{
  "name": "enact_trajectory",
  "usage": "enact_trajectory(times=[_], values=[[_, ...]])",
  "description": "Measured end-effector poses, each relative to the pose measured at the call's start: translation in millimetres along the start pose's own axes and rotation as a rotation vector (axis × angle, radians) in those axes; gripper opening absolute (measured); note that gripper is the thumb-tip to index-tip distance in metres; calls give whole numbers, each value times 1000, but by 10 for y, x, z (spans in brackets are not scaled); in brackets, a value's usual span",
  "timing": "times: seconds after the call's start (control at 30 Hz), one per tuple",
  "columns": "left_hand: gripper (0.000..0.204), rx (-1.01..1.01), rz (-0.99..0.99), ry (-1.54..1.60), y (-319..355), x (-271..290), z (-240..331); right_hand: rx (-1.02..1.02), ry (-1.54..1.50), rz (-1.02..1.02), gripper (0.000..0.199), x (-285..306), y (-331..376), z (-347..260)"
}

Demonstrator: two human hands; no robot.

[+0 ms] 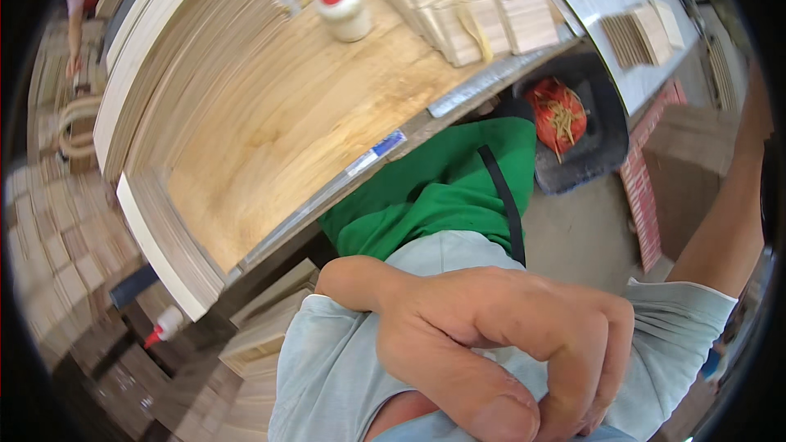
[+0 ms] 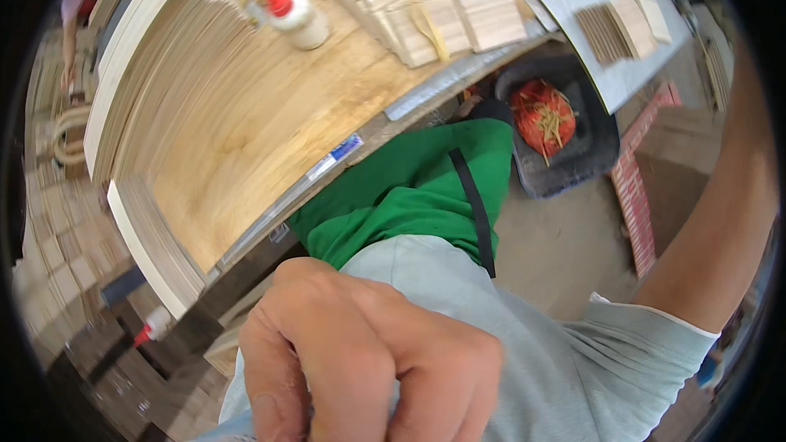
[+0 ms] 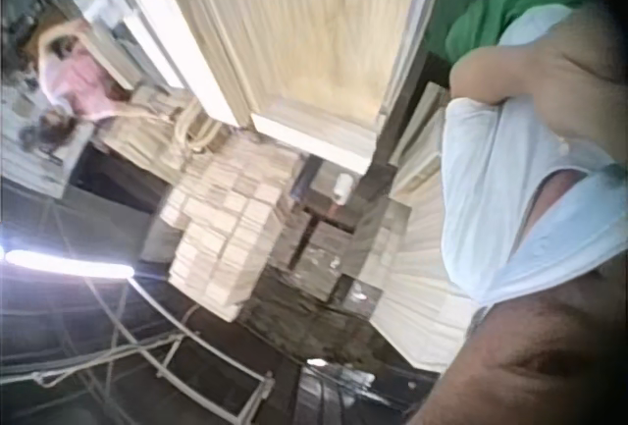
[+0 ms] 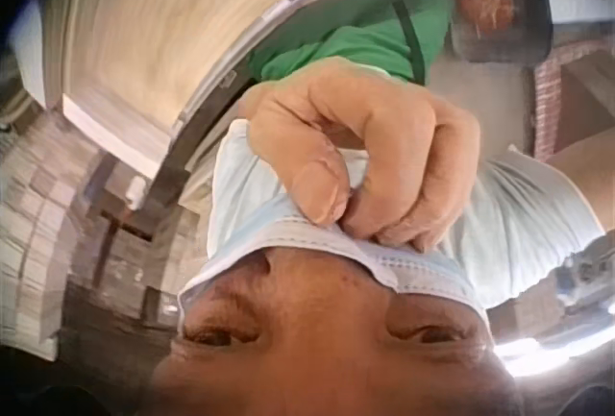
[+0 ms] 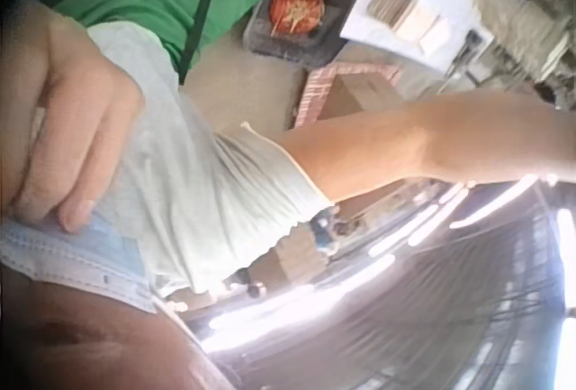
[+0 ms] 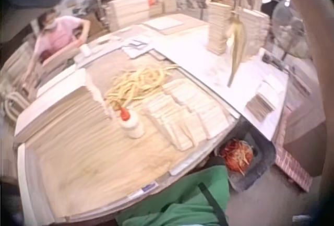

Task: Assembling and gluing small wooden components to form boxes in a workshop setting.

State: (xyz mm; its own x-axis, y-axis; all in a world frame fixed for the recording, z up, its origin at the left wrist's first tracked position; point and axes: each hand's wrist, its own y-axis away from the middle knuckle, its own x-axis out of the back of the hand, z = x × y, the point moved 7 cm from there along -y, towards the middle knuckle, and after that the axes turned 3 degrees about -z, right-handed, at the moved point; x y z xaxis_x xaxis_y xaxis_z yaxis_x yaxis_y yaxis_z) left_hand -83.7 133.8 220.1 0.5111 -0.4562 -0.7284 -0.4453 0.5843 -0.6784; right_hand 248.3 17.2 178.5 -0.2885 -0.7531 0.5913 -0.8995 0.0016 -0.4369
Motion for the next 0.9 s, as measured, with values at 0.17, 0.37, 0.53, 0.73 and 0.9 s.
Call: enact_trajectory(times=[0.17,0.37,0.53,0.73,0.9], values=[[22,-127,86,-155,135,32,372,189,125,-132,31,-961,-259,-861],[30,-169,181,-474,682,312,626,377,291,-231,32,-1651,-253,-1535],[21,-102,539,-559,1266,673,600,337,305,-451,31,-2099,-1479,38],[22,-175,780,-571,1815,827,576,210,785,-1005,67,-2260,-463,-23],[21,-106,635,-780,1195,647,725,340,183,-375,31,-1368,-448,130]])
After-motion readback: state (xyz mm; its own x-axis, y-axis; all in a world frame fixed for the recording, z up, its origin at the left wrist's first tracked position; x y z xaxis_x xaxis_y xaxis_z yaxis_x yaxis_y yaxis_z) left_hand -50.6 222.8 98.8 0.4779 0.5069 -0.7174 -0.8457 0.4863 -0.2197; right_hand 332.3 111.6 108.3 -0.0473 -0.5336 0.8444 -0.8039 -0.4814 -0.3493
